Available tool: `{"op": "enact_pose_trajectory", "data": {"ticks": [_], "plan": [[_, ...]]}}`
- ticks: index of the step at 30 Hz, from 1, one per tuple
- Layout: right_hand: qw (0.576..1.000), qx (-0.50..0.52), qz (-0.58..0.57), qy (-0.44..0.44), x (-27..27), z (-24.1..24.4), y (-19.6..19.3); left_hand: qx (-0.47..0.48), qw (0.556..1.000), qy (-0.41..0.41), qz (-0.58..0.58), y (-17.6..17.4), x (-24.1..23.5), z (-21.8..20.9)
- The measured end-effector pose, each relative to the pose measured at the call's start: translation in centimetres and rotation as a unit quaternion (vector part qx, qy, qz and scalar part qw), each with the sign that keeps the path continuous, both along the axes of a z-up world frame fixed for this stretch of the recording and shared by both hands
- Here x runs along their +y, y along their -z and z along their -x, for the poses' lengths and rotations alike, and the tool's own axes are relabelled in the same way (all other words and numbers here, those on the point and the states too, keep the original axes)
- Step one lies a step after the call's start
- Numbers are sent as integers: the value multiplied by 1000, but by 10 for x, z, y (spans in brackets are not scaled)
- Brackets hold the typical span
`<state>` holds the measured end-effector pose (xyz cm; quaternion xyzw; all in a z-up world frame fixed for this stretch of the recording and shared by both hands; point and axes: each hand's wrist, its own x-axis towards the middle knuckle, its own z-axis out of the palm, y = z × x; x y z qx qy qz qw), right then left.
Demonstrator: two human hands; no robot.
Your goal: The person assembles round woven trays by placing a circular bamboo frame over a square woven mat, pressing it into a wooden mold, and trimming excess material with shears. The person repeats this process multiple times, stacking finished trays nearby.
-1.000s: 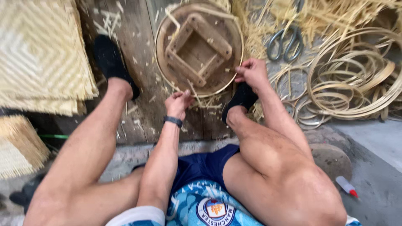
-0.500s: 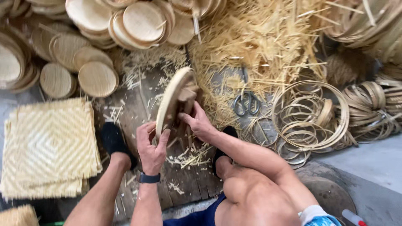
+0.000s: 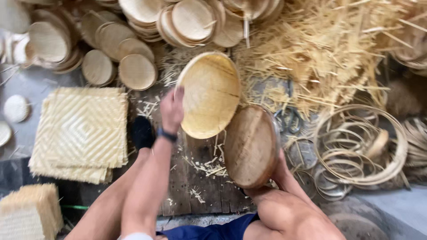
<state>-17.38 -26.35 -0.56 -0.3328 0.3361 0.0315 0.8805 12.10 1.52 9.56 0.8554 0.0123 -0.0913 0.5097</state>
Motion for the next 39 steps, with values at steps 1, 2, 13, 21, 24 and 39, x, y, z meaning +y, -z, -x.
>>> {"op": "enact_pose_trajectory", "data": {"ticks": [1,2,13,21,24,39], "plan": [[1000,-14,25,-2,-2,2,2,37,999,9,-20,-3,0,-28],[1000,-16,25,-9,-3,2,2,85,994,-48,56,-9,-1,-52],[999,-25,17,-35,-16,-18,-16,84,954,117,261,-25,-23,-110],[996,-8,-83,7,14,-63,32,45,960,-22,-277,85,153,-15],[998,-15,-42,-38,27,-70,28,60,901,-65,-424,106,235,-3],[958,35,7,-285,59,-63,-7,-13,866,-16,-499,84,352,-6]]}}
